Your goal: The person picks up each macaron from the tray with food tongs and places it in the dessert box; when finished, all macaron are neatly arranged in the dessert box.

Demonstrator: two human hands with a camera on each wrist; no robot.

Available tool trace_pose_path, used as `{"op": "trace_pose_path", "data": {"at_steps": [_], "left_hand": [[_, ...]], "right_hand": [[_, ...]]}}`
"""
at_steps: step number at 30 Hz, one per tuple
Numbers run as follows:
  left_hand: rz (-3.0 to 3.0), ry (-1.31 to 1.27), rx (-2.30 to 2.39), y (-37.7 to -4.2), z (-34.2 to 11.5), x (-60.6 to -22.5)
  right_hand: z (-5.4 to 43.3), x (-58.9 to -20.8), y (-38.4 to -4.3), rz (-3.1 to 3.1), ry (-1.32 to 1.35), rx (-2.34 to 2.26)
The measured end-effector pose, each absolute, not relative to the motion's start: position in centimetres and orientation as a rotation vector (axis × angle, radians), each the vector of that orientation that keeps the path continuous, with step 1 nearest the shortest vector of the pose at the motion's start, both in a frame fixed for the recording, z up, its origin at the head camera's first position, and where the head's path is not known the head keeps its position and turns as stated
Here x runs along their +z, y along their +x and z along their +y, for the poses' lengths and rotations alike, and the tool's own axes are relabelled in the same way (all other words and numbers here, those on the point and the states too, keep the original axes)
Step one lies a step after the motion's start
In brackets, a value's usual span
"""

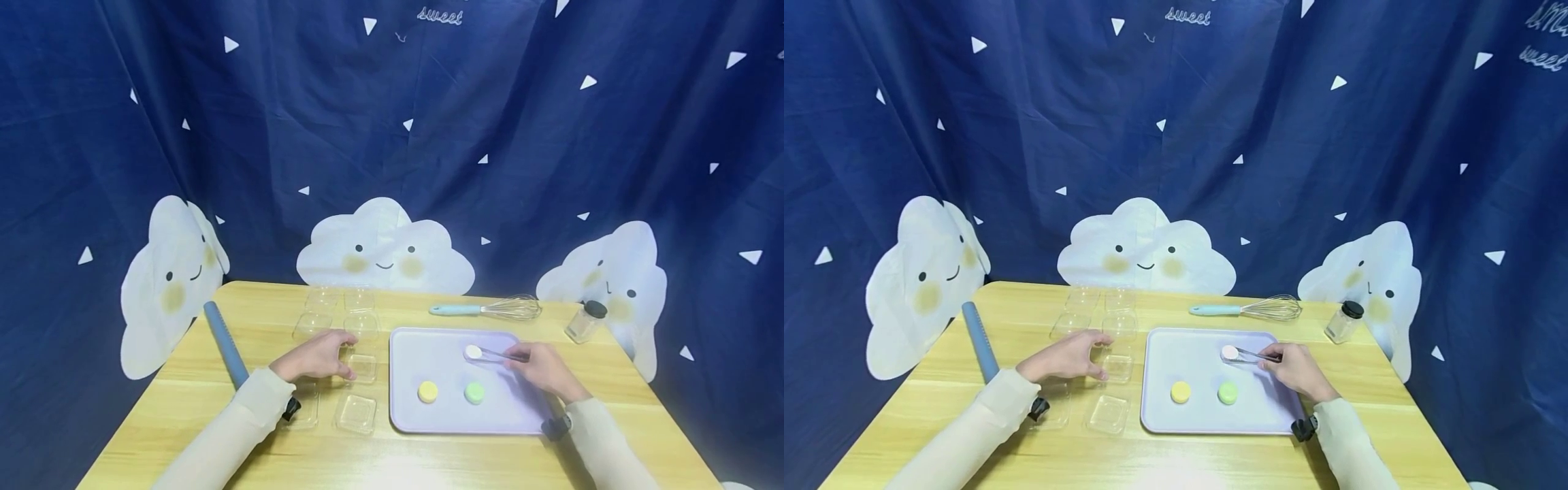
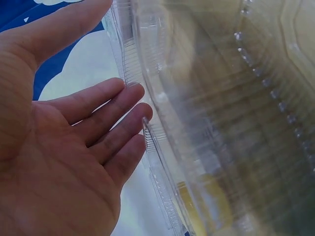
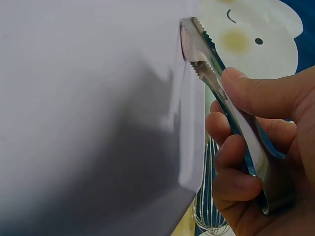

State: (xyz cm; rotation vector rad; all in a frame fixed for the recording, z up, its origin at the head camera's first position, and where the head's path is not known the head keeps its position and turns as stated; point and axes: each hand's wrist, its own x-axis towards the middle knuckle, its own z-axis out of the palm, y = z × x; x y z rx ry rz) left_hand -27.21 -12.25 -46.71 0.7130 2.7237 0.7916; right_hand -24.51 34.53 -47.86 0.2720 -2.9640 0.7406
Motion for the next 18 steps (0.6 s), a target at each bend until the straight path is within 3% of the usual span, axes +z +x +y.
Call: {"op": "trace_pose_path", "data": {"at_steps": [18], "left_hand": [[2.738,0.708,0.801,-27.03,-12.41,-46.92]], "right_hand": [[34.11,-47.93,-24.68,-2.918,0.307,0.697]]}}
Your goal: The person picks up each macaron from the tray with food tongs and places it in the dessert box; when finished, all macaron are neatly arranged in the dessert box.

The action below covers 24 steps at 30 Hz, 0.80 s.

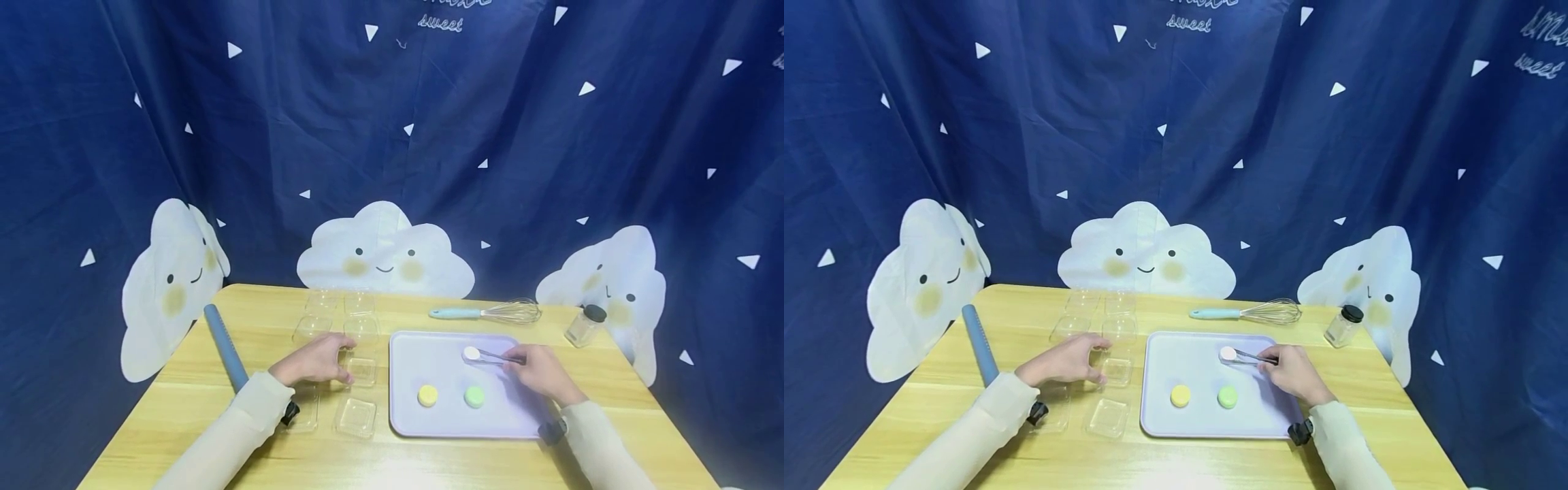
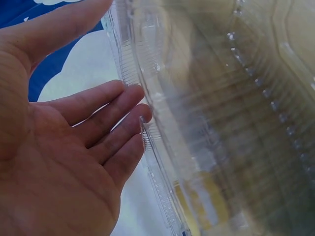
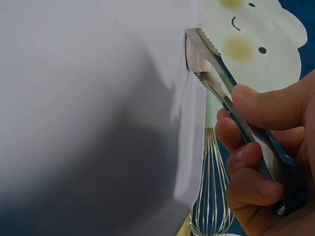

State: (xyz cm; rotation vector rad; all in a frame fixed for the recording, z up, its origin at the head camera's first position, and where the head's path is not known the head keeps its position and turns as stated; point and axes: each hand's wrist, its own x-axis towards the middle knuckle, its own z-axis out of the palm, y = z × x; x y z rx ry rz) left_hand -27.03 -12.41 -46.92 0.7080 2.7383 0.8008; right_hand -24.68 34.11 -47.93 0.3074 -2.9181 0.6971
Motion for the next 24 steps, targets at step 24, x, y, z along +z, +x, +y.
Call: {"op": "trace_pose_path", "data": {"at_steps": [24], "left_hand": [[2.735,0.693,0.827,-26.75,-12.33,-46.69]], "right_hand": [[33.82,-47.22,-24.49,-2.706,0.128,0.766]]}}
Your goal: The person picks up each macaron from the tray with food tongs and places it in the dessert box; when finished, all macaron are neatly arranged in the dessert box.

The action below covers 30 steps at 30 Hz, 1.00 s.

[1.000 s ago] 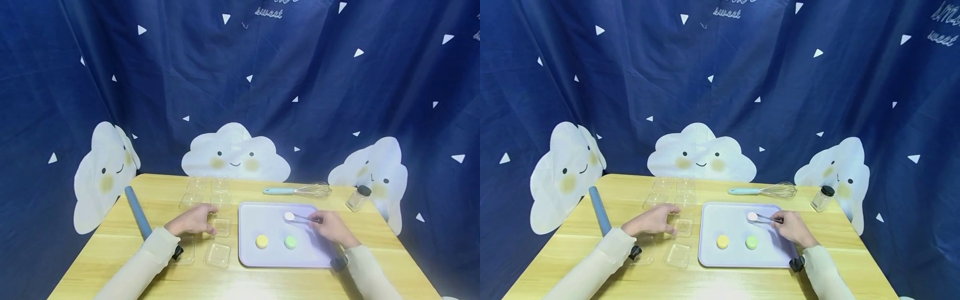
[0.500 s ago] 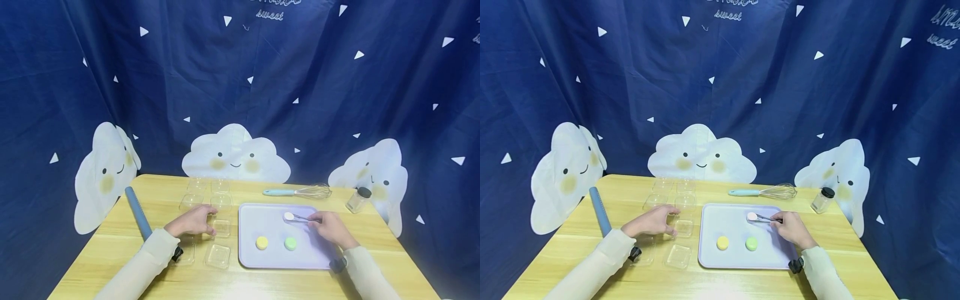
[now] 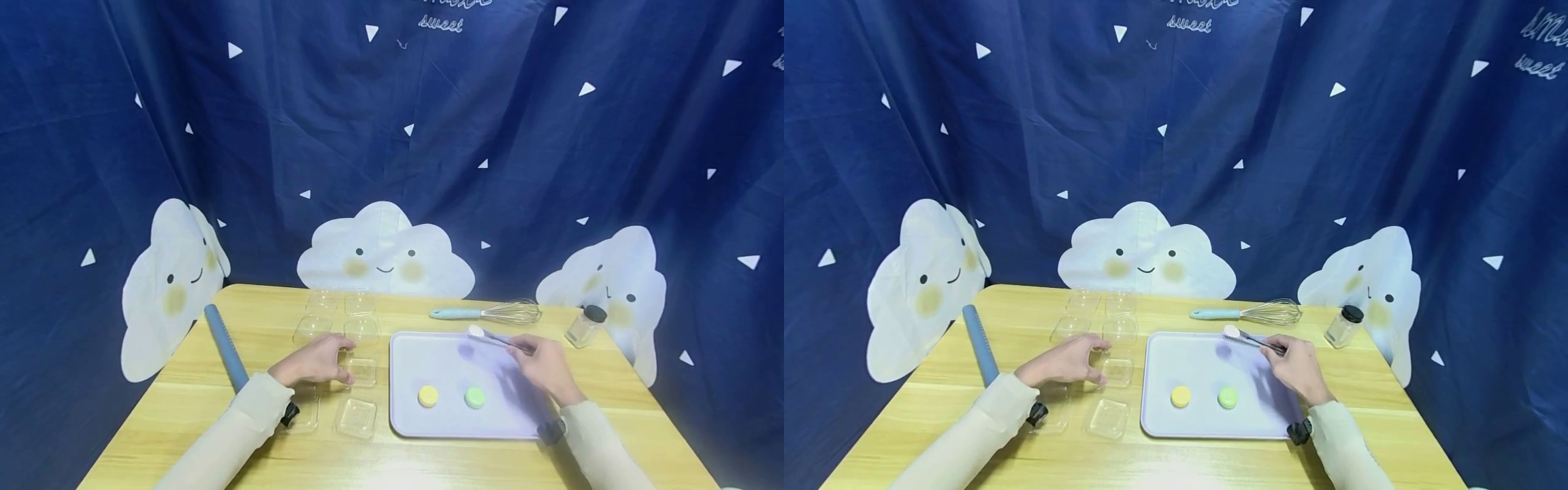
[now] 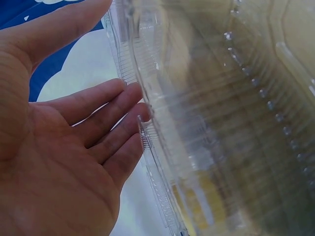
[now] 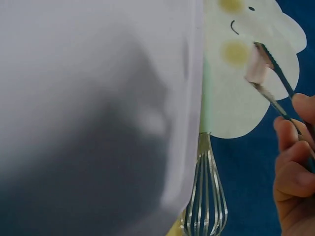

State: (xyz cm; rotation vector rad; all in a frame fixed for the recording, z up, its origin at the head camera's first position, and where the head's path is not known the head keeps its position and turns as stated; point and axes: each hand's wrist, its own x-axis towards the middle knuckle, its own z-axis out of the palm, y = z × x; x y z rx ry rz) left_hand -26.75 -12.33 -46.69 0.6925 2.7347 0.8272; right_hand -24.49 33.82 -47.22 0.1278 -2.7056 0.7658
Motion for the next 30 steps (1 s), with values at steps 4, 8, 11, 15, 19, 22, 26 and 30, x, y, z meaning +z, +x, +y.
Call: {"op": "trace_pose_path", "data": {"at_steps": [4,8,11,15,19,22,26,30], "left_hand": [[2.741,0.686,0.817,-26.9,-12.3,-46.8],[2.753,0.670,0.802,-27.2,-12.3,-46.9],[2.755,0.670,0.805,-27.3,-12.3,-46.9],[2.746,0.671,0.815,-27.4,-12.3,-47.0],[2.745,0.671,0.807,-27.4,-12.4,-47.1],[2.747,0.673,0.804,-27.3,-12.4,-47.1],[2.742,0.661,0.812,-27.2,-12.4,-47.1],[2.733,0.661,0.813,-27.0,-12.4,-47.0]], "right_hand": [[33.6,-46.4,-24.4,-2.609,0.101,0.792],[33.3,-45.5,-24.4,-2.512,0.118,0.789],[33.0,-44.9,-24.6,-2.449,0.148,0.767],[32.5,-44.2,-24.9,-2.401,0.187,0.746],[31.9,-43.6,-25.3,-2.371,0.192,0.759],[31.4,-43.3,-25.6,-2.334,0.206,0.788],[30.7,-42.7,-25.9,-2.268,0.262,0.808],[29.9,-42.2,-26.2,-2.206,0.302,0.803]]}}
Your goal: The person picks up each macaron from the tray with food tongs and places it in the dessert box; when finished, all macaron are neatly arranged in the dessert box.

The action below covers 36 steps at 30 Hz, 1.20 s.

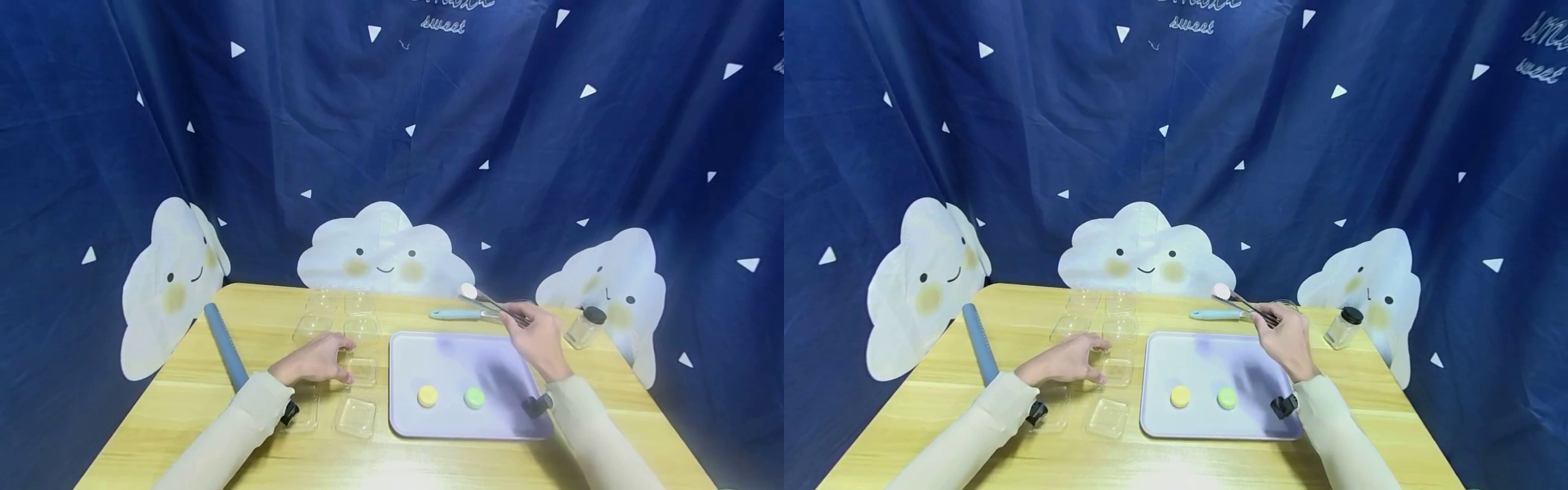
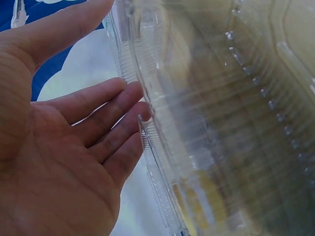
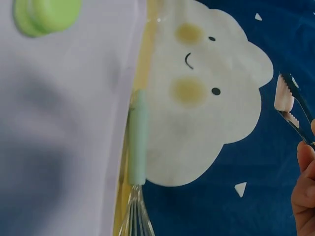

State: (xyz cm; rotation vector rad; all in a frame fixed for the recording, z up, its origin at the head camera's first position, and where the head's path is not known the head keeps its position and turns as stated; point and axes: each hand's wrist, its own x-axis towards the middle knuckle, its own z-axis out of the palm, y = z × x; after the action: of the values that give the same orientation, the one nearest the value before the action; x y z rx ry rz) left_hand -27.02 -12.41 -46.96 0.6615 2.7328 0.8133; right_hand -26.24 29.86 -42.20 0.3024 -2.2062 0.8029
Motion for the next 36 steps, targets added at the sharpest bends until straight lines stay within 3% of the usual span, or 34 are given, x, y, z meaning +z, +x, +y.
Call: {"op": "trace_pose_path", "data": {"at_steps": [36], "left_hand": [[2.739,0.651,0.826,-26.9,-12.3,-46.8]], "right_hand": [[22.1,-39.2,-27.6,-2.079,0.571,0.913]]}}
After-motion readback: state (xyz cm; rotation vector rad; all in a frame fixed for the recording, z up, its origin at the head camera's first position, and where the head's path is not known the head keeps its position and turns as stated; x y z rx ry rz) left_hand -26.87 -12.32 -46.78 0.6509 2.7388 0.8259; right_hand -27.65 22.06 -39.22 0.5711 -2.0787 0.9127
